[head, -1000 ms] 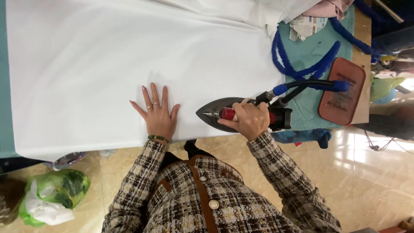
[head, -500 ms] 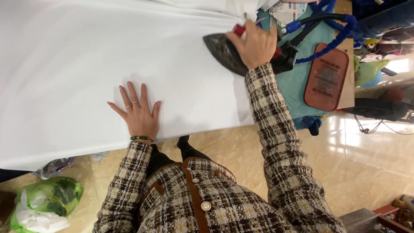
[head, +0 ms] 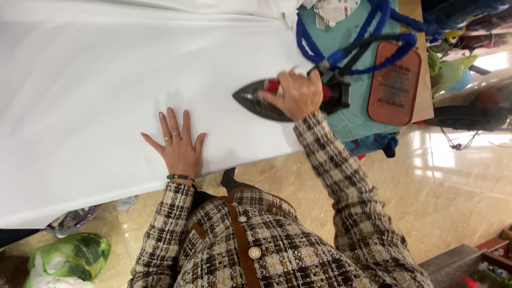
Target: Ironing a large piece of white fabric on a pressing table
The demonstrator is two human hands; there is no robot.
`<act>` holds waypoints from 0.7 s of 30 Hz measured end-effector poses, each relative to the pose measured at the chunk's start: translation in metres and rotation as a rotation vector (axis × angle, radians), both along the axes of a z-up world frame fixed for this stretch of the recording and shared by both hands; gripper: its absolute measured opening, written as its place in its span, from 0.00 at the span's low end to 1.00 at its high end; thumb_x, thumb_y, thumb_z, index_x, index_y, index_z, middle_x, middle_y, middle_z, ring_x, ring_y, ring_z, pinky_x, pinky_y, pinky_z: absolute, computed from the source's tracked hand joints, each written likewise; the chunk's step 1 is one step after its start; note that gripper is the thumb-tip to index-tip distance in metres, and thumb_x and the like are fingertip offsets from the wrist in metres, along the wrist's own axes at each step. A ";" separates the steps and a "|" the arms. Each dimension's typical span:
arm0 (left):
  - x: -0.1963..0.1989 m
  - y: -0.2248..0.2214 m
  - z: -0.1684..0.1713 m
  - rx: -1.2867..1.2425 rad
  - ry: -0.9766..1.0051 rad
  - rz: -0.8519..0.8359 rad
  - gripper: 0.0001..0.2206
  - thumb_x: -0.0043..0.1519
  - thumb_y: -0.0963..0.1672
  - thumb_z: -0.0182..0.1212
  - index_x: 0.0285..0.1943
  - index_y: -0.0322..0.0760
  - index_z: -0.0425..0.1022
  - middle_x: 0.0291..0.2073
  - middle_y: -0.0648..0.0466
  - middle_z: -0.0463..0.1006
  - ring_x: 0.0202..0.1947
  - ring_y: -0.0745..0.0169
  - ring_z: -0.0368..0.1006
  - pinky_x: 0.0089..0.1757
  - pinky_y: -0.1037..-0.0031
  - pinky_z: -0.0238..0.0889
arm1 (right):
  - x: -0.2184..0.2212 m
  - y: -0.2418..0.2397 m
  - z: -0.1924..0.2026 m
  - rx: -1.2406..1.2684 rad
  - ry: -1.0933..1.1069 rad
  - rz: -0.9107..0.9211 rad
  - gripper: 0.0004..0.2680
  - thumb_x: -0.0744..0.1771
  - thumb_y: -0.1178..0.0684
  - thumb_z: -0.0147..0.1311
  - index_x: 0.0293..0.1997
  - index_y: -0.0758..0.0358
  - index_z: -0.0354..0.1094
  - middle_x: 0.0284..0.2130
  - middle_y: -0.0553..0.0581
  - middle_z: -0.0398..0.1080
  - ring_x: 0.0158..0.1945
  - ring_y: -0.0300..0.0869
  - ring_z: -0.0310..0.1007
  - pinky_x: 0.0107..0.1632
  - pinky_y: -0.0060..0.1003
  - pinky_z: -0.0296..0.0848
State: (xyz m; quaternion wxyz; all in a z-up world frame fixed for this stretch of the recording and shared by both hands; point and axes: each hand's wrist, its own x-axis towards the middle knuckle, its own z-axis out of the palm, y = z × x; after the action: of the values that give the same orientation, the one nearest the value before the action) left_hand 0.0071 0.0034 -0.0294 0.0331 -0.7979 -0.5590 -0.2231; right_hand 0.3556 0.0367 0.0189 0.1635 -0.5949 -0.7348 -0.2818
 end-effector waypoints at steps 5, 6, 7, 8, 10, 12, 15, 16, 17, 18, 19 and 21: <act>-0.003 -0.002 0.015 -0.281 0.003 -0.032 0.32 0.73 0.60 0.40 0.83 0.46 0.53 0.79 0.42 0.42 0.79 0.41 0.35 0.62 0.19 0.24 | 0.011 0.049 0.024 0.124 -0.018 -0.018 0.27 0.71 0.21 0.28 0.23 0.47 0.62 0.12 0.39 0.55 0.14 0.32 0.47 0.37 0.35 0.58; -0.003 -0.003 0.015 -0.282 0.004 -0.033 0.32 0.73 0.60 0.40 0.83 0.46 0.53 0.79 0.42 0.42 0.79 0.41 0.35 0.62 0.19 0.24 | 0.010 0.049 0.027 0.124 -0.018 -0.019 0.27 0.71 0.21 0.28 0.23 0.47 0.62 0.12 0.39 0.55 0.14 0.32 0.47 0.37 0.35 0.58; -0.003 -0.003 0.014 -0.285 -0.011 -0.034 0.32 0.73 0.59 0.40 0.83 0.46 0.52 0.80 0.42 0.42 0.79 0.41 0.35 0.62 0.20 0.23 | 0.009 0.049 0.030 0.120 -0.024 -0.025 0.26 0.71 0.21 0.30 0.24 0.48 0.60 0.12 0.40 0.55 0.14 0.32 0.46 0.36 0.35 0.57; -0.004 -0.002 0.014 -0.288 -0.025 -0.034 0.32 0.73 0.59 0.39 0.83 0.46 0.51 0.80 0.43 0.42 0.79 0.41 0.35 0.63 0.21 0.22 | 0.008 0.050 0.033 0.117 -0.031 -0.031 0.26 0.71 0.20 0.31 0.24 0.48 0.58 0.12 0.40 0.54 0.15 0.33 0.45 0.35 0.35 0.56; -0.004 -0.002 0.014 -0.291 -0.027 -0.033 0.32 0.73 0.60 0.39 0.83 0.45 0.51 0.80 0.43 0.41 0.79 0.41 0.34 0.63 0.22 0.22 | 0.003 0.034 0.036 0.066 -0.019 0.020 0.27 0.71 0.20 0.29 0.23 0.48 0.61 0.11 0.40 0.55 0.13 0.32 0.48 0.36 0.35 0.60; -0.003 -0.003 0.013 -0.297 -0.026 -0.033 0.33 0.73 0.60 0.38 0.83 0.45 0.51 0.80 0.44 0.40 0.79 0.41 0.34 0.63 0.22 0.21 | 0.000 0.011 0.032 0.013 -0.004 0.068 0.28 0.70 0.19 0.27 0.23 0.47 0.64 0.11 0.39 0.56 0.12 0.31 0.51 0.36 0.35 0.63; -0.001 -0.003 0.013 -0.334 -0.033 0.012 0.33 0.71 0.60 0.37 0.82 0.46 0.51 0.80 0.42 0.42 0.79 0.42 0.34 0.62 0.23 0.20 | -0.002 -0.031 0.027 -0.038 -0.048 0.149 0.25 0.64 0.16 0.48 0.30 0.49 0.62 0.15 0.47 0.62 0.18 0.39 0.64 0.37 0.39 0.61; -0.001 -0.003 0.014 -0.337 -0.036 0.017 0.33 0.71 0.60 0.37 0.82 0.46 0.50 0.80 0.41 0.42 0.79 0.41 0.34 0.62 0.23 0.20 | -0.003 -0.042 0.028 -0.077 -0.059 0.151 0.25 0.65 0.16 0.46 0.31 0.48 0.62 0.16 0.46 0.62 0.19 0.38 0.65 0.36 0.38 0.59; -0.001 -0.004 0.015 -0.339 -0.042 0.021 0.33 0.71 0.60 0.38 0.82 0.45 0.50 0.80 0.41 0.42 0.79 0.40 0.33 0.62 0.23 0.20 | -0.003 -0.054 0.031 -0.116 -0.073 0.153 0.25 0.65 0.16 0.45 0.32 0.47 0.63 0.17 0.44 0.63 0.19 0.38 0.65 0.35 0.37 0.58; -0.001 -0.003 0.015 -0.340 -0.043 0.016 0.33 0.71 0.60 0.38 0.82 0.45 0.50 0.80 0.41 0.42 0.79 0.40 0.33 0.62 0.23 0.20 | 0.000 -0.057 0.028 -0.117 -0.074 0.149 0.25 0.65 0.16 0.45 0.32 0.47 0.63 0.17 0.44 0.63 0.19 0.38 0.65 0.35 0.37 0.58; 0.000 -0.003 0.015 -0.345 -0.041 0.012 0.33 0.71 0.60 0.38 0.82 0.45 0.49 0.80 0.40 0.41 0.78 0.39 0.33 0.62 0.23 0.20 | 0.004 -0.059 0.025 -0.144 -0.055 0.151 0.23 0.68 0.18 0.39 0.34 0.47 0.64 0.18 0.45 0.63 0.21 0.37 0.66 0.36 0.38 0.58; 0.000 -0.003 0.014 -0.351 -0.040 0.007 0.33 0.71 0.60 0.38 0.82 0.45 0.48 0.80 0.39 0.41 0.78 0.39 0.32 0.62 0.22 0.19 | 0.008 -0.062 0.021 -0.171 -0.036 0.151 0.23 0.70 0.21 0.33 0.36 0.47 0.65 0.20 0.45 0.63 0.22 0.37 0.67 0.36 0.38 0.58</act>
State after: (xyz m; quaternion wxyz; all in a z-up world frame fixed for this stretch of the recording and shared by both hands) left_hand 0.0070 0.0008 -0.0152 -0.1170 -0.7849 -0.5925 -0.1381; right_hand 0.3637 -0.0248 0.0403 0.1197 -0.5445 -0.8017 -0.2157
